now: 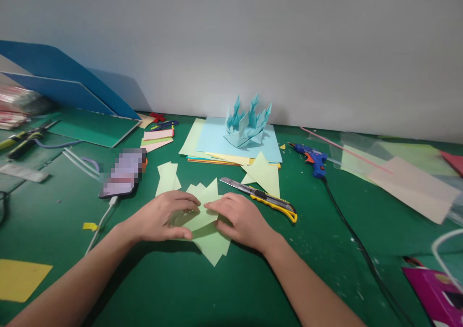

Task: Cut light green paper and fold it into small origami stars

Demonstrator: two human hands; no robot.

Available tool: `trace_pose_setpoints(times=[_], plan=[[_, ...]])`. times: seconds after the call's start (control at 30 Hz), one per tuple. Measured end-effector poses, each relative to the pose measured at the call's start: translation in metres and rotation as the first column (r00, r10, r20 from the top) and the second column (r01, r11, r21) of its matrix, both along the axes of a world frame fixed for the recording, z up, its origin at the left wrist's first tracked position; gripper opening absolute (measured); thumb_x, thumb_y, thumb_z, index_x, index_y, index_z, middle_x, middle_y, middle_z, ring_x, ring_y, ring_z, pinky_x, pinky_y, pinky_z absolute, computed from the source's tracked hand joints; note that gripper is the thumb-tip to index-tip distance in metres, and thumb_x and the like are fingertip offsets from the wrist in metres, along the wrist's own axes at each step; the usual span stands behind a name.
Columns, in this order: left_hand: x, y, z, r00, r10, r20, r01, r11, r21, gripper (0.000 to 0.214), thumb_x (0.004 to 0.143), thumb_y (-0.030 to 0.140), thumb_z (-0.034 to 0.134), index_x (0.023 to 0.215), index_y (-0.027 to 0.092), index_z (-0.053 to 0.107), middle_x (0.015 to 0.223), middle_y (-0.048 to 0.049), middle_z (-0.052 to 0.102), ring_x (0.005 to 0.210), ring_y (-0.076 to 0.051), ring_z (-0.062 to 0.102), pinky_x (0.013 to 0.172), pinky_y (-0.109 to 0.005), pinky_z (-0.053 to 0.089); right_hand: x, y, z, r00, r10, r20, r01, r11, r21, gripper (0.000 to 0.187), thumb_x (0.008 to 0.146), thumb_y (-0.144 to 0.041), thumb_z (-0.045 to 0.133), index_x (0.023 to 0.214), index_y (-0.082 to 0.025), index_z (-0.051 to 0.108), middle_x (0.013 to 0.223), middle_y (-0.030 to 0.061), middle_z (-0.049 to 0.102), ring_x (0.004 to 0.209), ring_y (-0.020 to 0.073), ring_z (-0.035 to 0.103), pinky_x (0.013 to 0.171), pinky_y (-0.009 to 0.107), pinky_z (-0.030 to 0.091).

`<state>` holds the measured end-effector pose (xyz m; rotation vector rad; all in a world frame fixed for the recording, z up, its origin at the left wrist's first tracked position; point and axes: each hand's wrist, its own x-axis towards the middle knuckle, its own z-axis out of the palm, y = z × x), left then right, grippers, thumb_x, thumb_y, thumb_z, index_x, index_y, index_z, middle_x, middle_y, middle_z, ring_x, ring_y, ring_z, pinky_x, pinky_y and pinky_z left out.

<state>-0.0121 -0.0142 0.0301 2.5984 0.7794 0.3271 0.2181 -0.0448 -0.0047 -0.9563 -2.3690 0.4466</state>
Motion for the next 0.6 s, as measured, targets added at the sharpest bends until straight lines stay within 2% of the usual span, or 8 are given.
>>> trace_pose_setpoints(times=[0.07,0.17,0.27,0.33,0.47,0.6], plan=[[-0.001,-0.001,0.002,1.000,-0.009,-0.009,0.009,1.000,0.003,0.053,0.072,0.062,0.061,0.094,0.014,0.066,0.100,-0.0125,0.069,0.086,-0.026,0.065,0.074,-0.035,0.050,-0.001,0.001,-0.002,1.000,-0.004,-0.022,0.004,1.000,0.003,0.027,0.085,-0.013,0.045,0.105,-0.019,0.063,0.097,0.0075,0.070,0.087,0.0224,0.059,0.076,0.039,0.050],[-0.001,-0.002,0.004,1.000,-0.008,-0.028,0.009,1.000,0.001,0.037,0.075,0.048,0.064,0.091,0.015,0.066,0.098,-0.0105,0.071,0.086,-0.025,0.066,0.075,-0.034,0.049,-0.003,0.003,-0.003,0.998,-0.001,-0.059,0.000,1.000,-0.017,0.017,0.086,-0.015,0.049,0.088,-0.021,0.065,0.097,0.0054,0.070,0.086,0.0210,0.059,0.078,0.037,0.047],[0.001,-0.002,0.004,1.000,0.022,-0.020,-0.023,1.000,-0.003,0.017,0.082,0.029,0.056,0.084,0.017,0.067,0.096,-0.0073,0.073,0.085,-0.021,0.067,0.075,-0.030,0.048,-0.004,0.002,-0.003,0.996,-0.031,-0.087,0.025,0.998,-0.066,0.016,0.088,-0.026,0.053,0.079,-0.021,0.065,0.096,0.0053,0.069,0.085,0.0206,0.057,0.075,0.035,0.046],[0.002,-0.001,0.003,0.999,0.043,-0.022,-0.043,0.999,0.006,0.020,0.085,0.022,0.048,0.079,0.017,0.066,0.090,-0.0054,0.074,0.078,-0.018,0.067,0.070,-0.027,0.047,-0.006,0.002,-0.003,0.993,-0.059,-0.107,0.049,0.995,-0.090,0.019,0.090,-0.028,0.051,0.078,-0.020,0.064,0.091,0.0061,0.068,0.082,0.0201,0.056,0.072,0.034,0.045],[0.003,0.001,0.002,0.987,0.131,-0.094,-0.127,0.991,0.046,0.026,0.088,0.023,0.042,0.076,0.016,0.064,0.068,-0.0025,0.068,0.060,-0.015,0.060,0.054,-0.025,0.040,-0.011,0.005,-0.006,0.980,-0.153,-0.131,0.136,0.982,-0.128,0.021,0.091,-0.026,0.048,0.076,-0.018,0.060,0.081,0.0056,0.064,0.076,0.0187,0.055,0.067,0.032,0.043],[0.003,0.002,0.000,0.965,0.248,-0.090,-0.249,0.968,-0.011,0.015,0.085,0.025,0.050,0.093,0.017,0.060,0.081,-0.0023,0.069,0.066,-0.016,0.061,0.058,-0.025,0.043,-0.015,0.009,-0.008,0.968,-0.230,-0.098,0.216,0.967,-0.138,0.020,0.090,-0.026,0.049,0.074,-0.019,0.058,0.070,0.0028,0.059,0.069,0.0179,0.054,0.062,0.030,0.041]])
